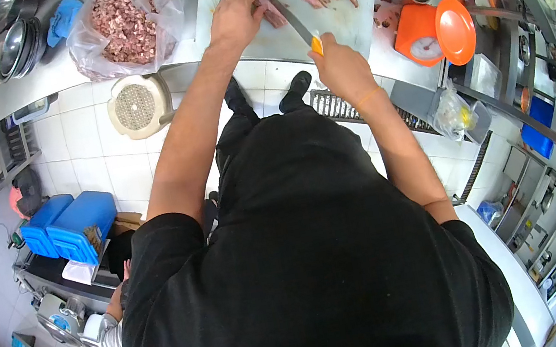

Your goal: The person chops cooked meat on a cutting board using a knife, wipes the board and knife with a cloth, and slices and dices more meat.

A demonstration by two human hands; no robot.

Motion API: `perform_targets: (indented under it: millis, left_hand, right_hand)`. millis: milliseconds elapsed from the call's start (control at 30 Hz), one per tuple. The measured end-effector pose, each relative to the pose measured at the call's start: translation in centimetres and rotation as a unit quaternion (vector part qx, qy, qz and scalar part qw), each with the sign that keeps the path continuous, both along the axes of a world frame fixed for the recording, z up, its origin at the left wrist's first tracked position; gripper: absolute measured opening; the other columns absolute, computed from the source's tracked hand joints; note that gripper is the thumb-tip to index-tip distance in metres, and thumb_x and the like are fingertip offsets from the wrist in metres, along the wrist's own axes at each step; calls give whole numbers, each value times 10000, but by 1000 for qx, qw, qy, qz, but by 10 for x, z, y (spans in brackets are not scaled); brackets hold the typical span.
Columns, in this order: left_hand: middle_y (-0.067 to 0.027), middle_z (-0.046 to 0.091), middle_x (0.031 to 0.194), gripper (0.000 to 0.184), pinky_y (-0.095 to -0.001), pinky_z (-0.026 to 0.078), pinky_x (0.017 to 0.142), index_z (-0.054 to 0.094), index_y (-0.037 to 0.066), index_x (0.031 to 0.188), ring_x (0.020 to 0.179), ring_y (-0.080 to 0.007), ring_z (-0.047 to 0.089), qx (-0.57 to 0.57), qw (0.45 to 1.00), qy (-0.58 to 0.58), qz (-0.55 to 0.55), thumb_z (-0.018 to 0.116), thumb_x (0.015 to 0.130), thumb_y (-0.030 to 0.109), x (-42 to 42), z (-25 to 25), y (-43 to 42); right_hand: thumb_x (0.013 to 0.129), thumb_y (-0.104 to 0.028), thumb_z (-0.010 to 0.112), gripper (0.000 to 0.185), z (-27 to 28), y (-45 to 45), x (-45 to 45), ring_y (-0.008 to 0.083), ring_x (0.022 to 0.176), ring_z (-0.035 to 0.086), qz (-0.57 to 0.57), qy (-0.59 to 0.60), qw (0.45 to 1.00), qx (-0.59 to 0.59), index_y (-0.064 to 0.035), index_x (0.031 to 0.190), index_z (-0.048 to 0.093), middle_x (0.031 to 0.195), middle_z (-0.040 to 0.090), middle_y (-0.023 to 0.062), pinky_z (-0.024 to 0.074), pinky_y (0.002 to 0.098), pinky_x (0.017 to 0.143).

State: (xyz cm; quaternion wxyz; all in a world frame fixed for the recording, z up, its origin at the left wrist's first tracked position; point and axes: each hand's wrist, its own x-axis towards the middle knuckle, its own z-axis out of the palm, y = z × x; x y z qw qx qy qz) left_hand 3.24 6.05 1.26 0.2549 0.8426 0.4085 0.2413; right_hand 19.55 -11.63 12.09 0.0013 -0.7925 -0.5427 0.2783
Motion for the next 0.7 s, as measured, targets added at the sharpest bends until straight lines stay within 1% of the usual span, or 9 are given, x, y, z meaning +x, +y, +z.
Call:
perform_targets:
  millis: [67, 167, 267, 400, 567, 700]
  left_hand:
    - [-97, 715, 1245, 314, -452, 568, 984, 741, 108, 1198, 1137, -340, 698, 4, 999, 33, -1, 799, 912, 222, 3, 0, 2]
    - [-99, 719, 1227, 303, -455, 568, 984, 742, 102, 1183, 1132, -343, 698, 3, 999, 39, 1, 799, 908, 216, 3, 3, 1]
    - [-100, 722, 1202, 294, -457, 567, 985, 743, 98, 1164, 1129, -343, 695, 23, 1000, 8, -15, 801, 901, 216, 2, -9, 6]
    - [-100, 722, 1191, 293, -456, 566, 988, 743, 95, 1155, 1140, -339, 686, 30, 999, 14, -25, 801, 896, 218, 2, -6, 10]
    - [-90, 721, 1205, 301, -452, 559, 1003, 741, 99, 1162, 1155, -336, 678, 9, 998, 45, -32, 799, 898, 229, 3, -1, 10]
    - [-84, 723, 1207, 309, -454, 555, 1010, 738, 103, 1168, 1167, -335, 672, 13, 999, 36, -27, 801, 898, 240, 3, -1, 11]
  right_hand:
    - [1065, -319, 595, 371, 7, -17, -5, 482, 836, 740, 0, -16, 1000, -7, 30, 1172, 532, 856, 743, 275, 578, 579, 758]
    - [1064, -312, 599, 363, 14, -37, -7, 475, 808, 740, -4, -13, 1000, -23, 25, 1177, 525, 825, 740, 258, 580, 578, 741]
    - [1064, -303, 600, 359, 10, -48, -7, 470, 812, 742, -2, -11, 999, -30, 24, 1186, 518, 823, 737, 260, 582, 578, 744]
    - [1069, -296, 593, 350, -12, -27, -6, 482, 830, 739, -4, 3, 1000, -20, 24, 1187, 518, 844, 738, 268, 582, 582, 763]
    - [1073, -290, 585, 344, -43, 4, -10, 500, 856, 734, -20, 21, 1000, 1, 27, 1187, 516, 885, 740, 285, 575, 590, 778]
    - [1072, -301, 582, 361, -21, -15, -6, 499, 858, 734, -23, 34, 999, -22, 31, 1195, 510, 890, 741, 289, 573, 590, 778]
